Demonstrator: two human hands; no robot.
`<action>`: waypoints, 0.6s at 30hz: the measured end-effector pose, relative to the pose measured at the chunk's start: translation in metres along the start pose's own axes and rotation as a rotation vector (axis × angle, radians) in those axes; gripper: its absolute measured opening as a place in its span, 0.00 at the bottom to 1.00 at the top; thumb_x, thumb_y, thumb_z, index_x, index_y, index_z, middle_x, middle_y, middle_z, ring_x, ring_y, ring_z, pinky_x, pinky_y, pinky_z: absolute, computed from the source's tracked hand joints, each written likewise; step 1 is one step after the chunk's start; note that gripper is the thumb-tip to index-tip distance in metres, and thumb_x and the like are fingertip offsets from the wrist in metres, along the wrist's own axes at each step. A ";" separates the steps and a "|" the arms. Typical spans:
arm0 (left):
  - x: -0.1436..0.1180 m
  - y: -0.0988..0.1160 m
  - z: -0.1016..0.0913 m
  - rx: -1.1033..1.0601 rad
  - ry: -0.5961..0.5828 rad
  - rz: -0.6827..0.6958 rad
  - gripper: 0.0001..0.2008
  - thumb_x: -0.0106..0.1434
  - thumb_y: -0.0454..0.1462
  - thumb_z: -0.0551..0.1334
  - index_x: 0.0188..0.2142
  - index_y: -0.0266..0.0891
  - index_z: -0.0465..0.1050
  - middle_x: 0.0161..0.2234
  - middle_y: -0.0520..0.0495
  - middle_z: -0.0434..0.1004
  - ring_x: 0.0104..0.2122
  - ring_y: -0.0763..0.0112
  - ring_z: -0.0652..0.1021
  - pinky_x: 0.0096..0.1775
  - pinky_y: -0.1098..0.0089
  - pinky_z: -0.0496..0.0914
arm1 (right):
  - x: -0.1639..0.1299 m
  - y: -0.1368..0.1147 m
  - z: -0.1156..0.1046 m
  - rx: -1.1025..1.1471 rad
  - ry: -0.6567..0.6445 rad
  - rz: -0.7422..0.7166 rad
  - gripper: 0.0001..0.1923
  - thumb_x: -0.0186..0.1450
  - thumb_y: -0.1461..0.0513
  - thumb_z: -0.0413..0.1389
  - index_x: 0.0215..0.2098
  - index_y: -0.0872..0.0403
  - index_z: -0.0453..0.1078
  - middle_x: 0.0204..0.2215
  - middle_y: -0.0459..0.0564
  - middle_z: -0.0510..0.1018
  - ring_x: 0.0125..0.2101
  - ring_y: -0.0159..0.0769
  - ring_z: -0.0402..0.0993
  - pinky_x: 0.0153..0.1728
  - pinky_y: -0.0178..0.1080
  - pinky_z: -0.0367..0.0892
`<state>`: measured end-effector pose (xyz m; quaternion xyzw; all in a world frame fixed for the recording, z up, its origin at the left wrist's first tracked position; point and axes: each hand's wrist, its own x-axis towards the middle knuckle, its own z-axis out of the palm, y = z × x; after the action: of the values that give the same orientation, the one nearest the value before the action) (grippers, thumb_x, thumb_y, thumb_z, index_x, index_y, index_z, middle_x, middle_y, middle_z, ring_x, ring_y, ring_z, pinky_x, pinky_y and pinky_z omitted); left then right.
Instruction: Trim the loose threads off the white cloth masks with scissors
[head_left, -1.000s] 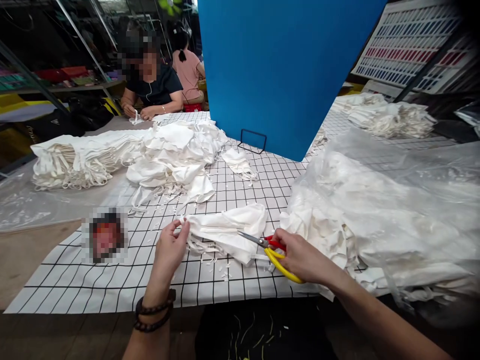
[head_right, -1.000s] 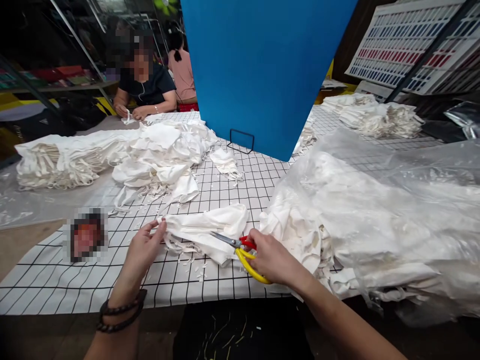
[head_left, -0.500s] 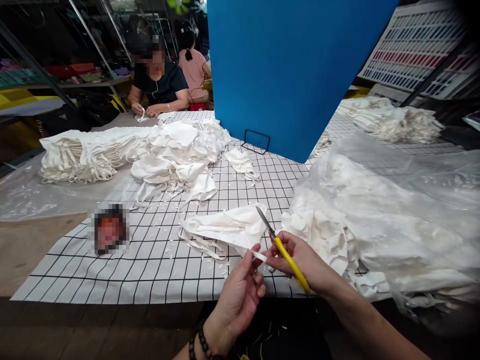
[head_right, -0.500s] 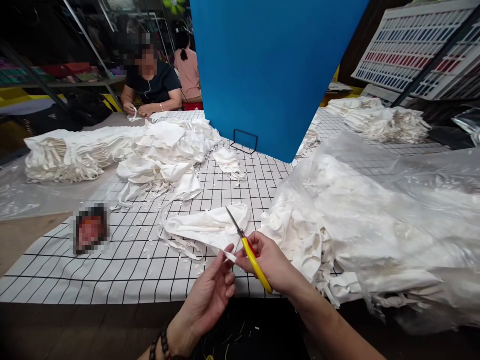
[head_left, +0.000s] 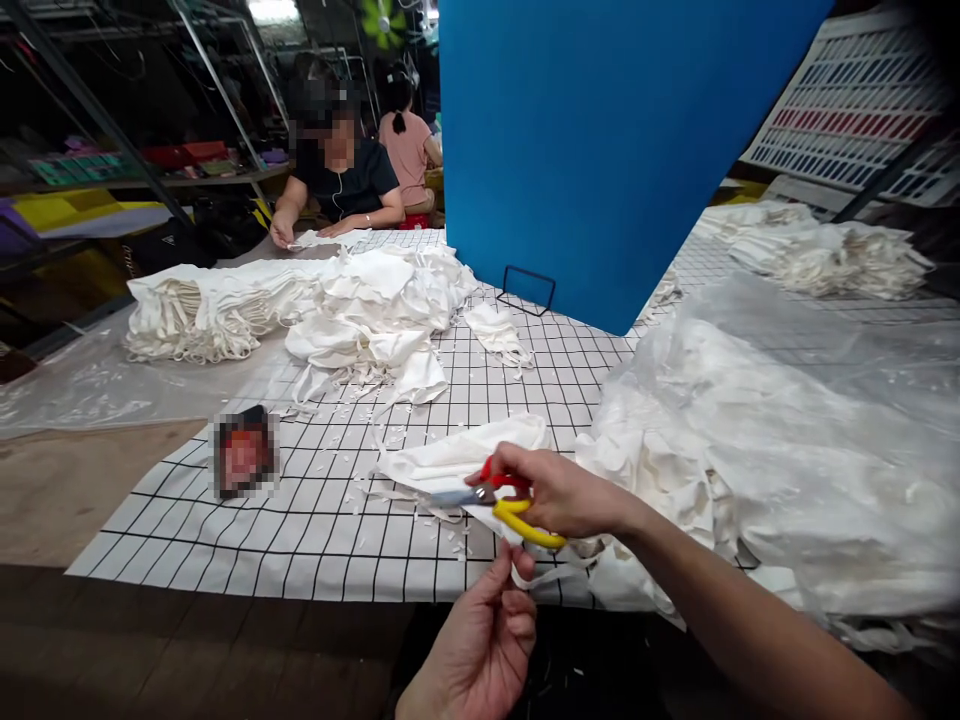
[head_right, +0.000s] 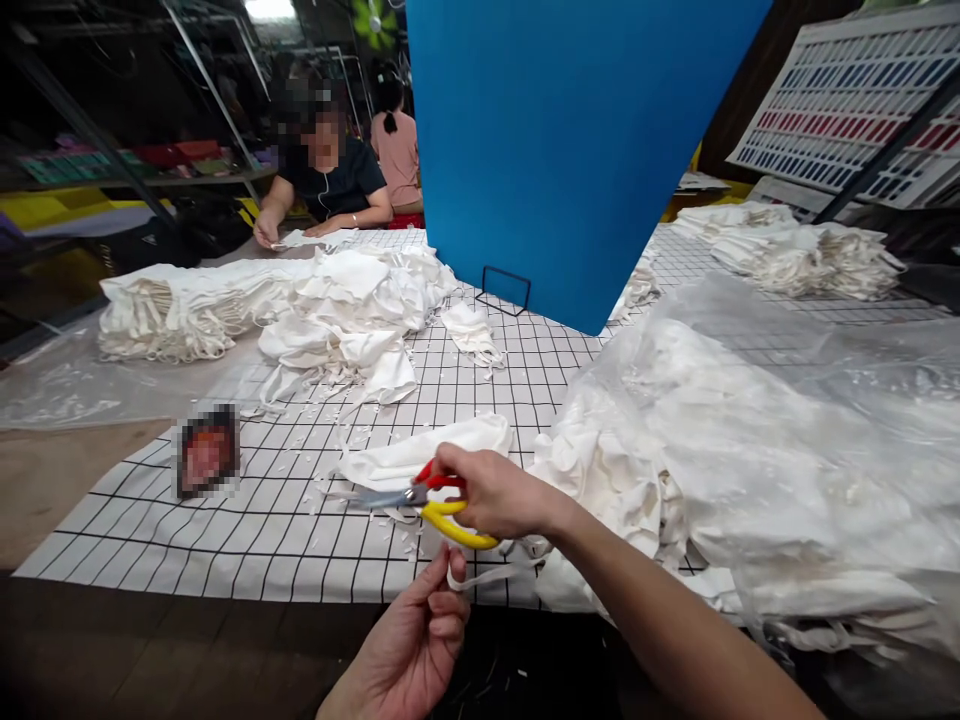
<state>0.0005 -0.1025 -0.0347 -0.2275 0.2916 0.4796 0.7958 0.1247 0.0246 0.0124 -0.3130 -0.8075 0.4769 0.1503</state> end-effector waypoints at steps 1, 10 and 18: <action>-0.001 0.000 -0.001 -0.018 0.006 -0.015 0.06 0.70 0.33 0.56 0.39 0.30 0.67 0.30 0.49 0.72 0.17 0.86 0.68 0.17 0.83 0.62 | 0.012 -0.001 0.001 -0.064 -0.115 -0.046 0.16 0.53 0.69 0.60 0.38 0.50 0.65 0.38 0.44 0.78 0.33 0.33 0.71 0.30 0.32 0.61; -0.006 0.010 -0.010 -0.114 -0.024 -0.078 0.12 0.72 0.36 0.51 0.38 0.29 0.70 0.24 0.50 0.73 0.17 0.82 0.72 0.18 0.82 0.66 | 0.072 0.017 0.002 -0.258 -0.411 -0.073 0.12 0.51 0.64 0.62 0.28 0.52 0.62 0.22 0.40 0.69 0.22 0.28 0.60 0.23 0.32 0.54; -0.021 0.030 0.030 0.299 -0.204 0.416 0.04 0.62 0.31 0.66 0.37 0.30 0.75 0.27 0.48 0.76 0.24 0.80 0.75 0.28 0.79 0.73 | 0.042 -0.011 -0.018 0.152 0.496 -0.201 0.11 0.62 0.60 0.55 0.39 0.49 0.57 0.37 0.46 0.73 0.30 0.31 0.68 0.29 0.34 0.63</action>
<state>-0.0267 -0.0833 -0.0013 0.0066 0.3180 0.6047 0.7301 0.0987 0.0599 0.0283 -0.3264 -0.7348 0.4278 0.4130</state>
